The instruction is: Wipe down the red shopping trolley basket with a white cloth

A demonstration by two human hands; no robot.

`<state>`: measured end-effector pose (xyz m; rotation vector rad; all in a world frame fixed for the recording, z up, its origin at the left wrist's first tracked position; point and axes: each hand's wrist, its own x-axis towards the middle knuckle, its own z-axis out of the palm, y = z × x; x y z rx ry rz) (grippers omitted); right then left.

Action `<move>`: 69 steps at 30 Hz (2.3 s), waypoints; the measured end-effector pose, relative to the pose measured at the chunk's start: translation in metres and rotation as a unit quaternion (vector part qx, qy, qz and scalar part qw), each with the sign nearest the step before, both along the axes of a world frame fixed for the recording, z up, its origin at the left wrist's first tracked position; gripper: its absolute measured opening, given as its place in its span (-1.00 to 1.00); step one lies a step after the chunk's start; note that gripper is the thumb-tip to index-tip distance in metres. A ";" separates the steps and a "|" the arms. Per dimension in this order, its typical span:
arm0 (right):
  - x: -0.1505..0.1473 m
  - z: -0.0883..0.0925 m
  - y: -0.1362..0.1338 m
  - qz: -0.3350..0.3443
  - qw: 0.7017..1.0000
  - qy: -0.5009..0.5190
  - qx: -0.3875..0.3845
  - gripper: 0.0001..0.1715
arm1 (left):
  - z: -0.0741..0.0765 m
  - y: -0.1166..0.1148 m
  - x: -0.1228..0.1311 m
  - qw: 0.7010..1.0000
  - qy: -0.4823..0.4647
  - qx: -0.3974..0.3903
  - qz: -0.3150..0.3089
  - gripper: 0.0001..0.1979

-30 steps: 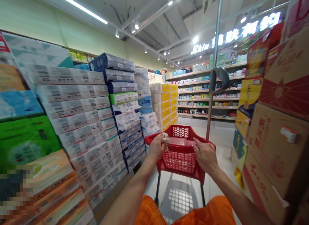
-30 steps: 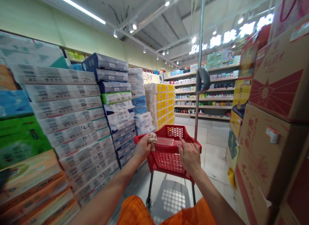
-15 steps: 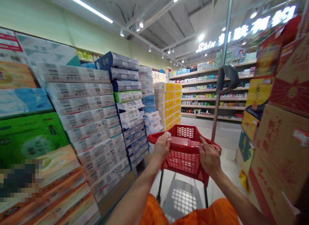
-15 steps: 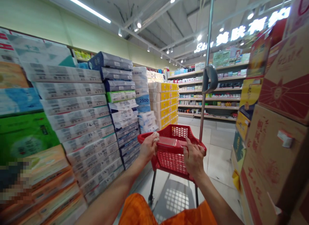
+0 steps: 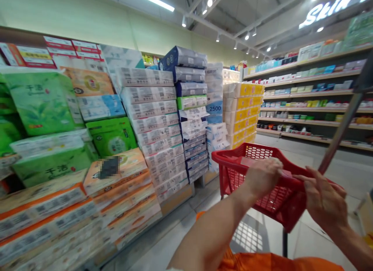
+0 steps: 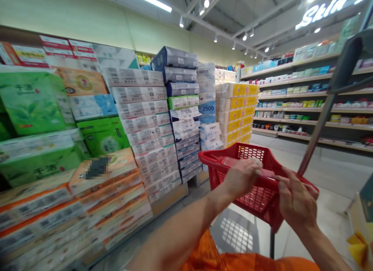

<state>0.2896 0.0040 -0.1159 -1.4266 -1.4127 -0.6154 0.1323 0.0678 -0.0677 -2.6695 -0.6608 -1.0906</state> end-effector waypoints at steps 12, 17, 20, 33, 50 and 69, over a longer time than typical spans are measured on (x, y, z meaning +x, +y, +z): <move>-0.003 0.002 0.001 -0.007 0.988 -0.149 -0.027 -0.47 | 0.003 0.006 -0.037 0.993 -0.035 -0.035 0.103 -0.83; -0.013 0.000 0.016 -0.019 0.986 -0.156 -0.062 -0.45 | -0.005 -0.006 -0.001 0.999 -0.013 0.025 0.042 -0.77; -0.015 0.002 0.021 -0.033 0.985 -0.158 -0.054 -0.46 | -0.007 -0.003 -0.011 0.999 -0.004 0.053 -0.002 -0.75; -0.022 0.005 0.034 -0.045 0.991 -0.120 -0.041 -0.53 | -0.016 0.022 -0.034 0.998 -0.021 0.036 0.053 -0.68; -0.011 0.003 0.024 0.032 0.998 -0.054 -0.007 -0.56 | -0.011 0.036 -0.043 0.991 -0.086 0.013 0.101 -0.70; -0.010 0.005 0.020 0.054 0.998 -0.032 -0.001 -0.50 | -0.012 0.018 -0.003 0.997 -0.040 0.058 0.039 -0.71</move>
